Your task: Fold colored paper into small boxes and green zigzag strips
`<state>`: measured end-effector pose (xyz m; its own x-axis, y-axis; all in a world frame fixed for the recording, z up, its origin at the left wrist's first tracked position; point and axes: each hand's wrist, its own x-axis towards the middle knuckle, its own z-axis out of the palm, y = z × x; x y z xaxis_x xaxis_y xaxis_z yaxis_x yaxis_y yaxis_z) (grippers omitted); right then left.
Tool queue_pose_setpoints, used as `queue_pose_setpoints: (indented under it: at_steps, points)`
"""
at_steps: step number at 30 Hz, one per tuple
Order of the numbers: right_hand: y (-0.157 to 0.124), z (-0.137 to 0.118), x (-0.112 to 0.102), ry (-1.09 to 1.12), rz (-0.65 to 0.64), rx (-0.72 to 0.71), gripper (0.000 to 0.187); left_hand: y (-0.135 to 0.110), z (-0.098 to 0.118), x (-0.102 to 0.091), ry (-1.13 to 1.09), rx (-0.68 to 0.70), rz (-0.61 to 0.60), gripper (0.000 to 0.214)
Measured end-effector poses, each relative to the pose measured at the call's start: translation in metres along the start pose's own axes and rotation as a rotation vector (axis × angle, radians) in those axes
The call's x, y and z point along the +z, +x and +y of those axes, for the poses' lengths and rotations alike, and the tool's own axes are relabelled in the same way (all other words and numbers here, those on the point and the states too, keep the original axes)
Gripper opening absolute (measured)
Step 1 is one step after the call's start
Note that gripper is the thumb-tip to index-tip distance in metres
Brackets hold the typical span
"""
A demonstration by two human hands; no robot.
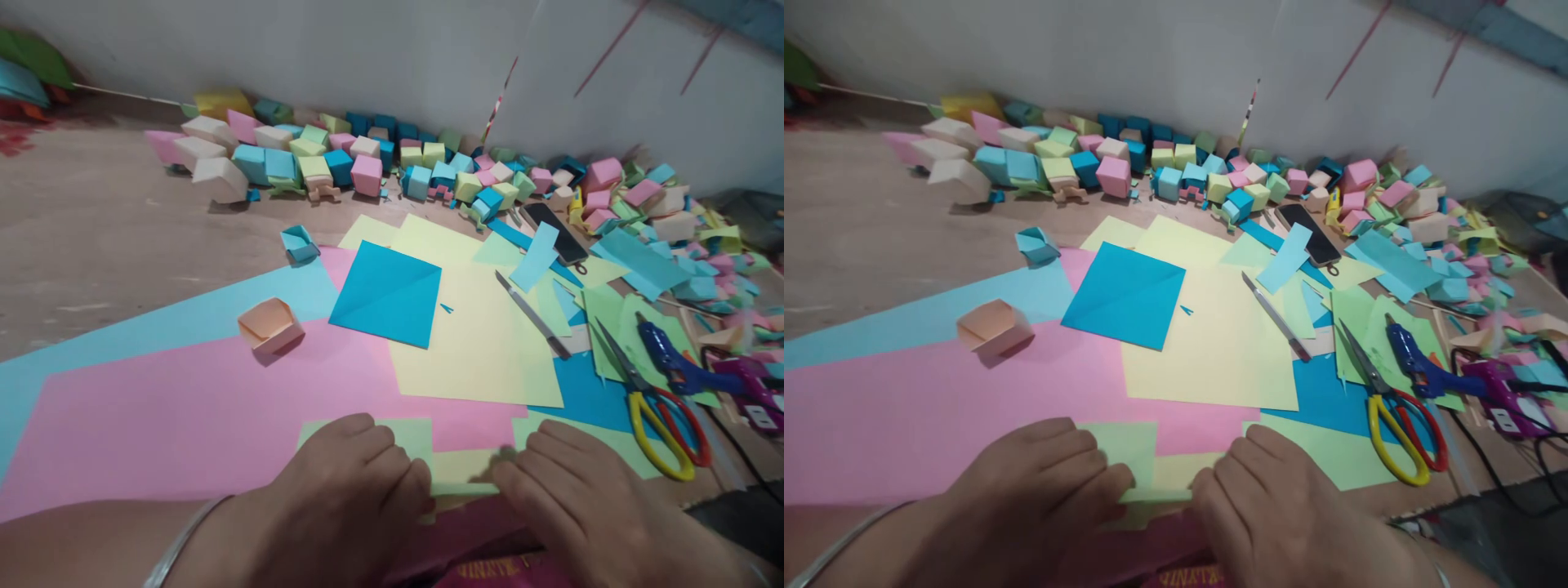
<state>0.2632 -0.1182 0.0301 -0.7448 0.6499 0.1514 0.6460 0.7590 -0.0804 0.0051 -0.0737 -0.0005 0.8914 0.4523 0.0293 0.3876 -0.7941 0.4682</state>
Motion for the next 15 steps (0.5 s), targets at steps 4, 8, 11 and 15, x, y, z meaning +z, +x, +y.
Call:
queue_pose_setpoints:
  at_steps: [4,8,11,15]
  points:
    - [-0.017,-0.005,0.004,-0.002,-0.038,0.037,0.029,0.003,0.008,0.001,0.051,0.000,-0.048,0.014]
    - [-0.031,-0.008,0.006,0.034,-0.042,0.077,0.027,0.004,0.010,-0.001,0.053,0.036,-0.047,0.019]
    - [-0.036,-0.011,0.006,0.096,-0.047,0.109,0.027,0.006,0.007,0.000,-0.015,0.061,-0.042,0.021]
    - [-0.040,-0.011,0.005,0.165,-0.088,0.133,0.026,0.008,-0.001,0.008,-0.128,0.089,-0.009,0.022]
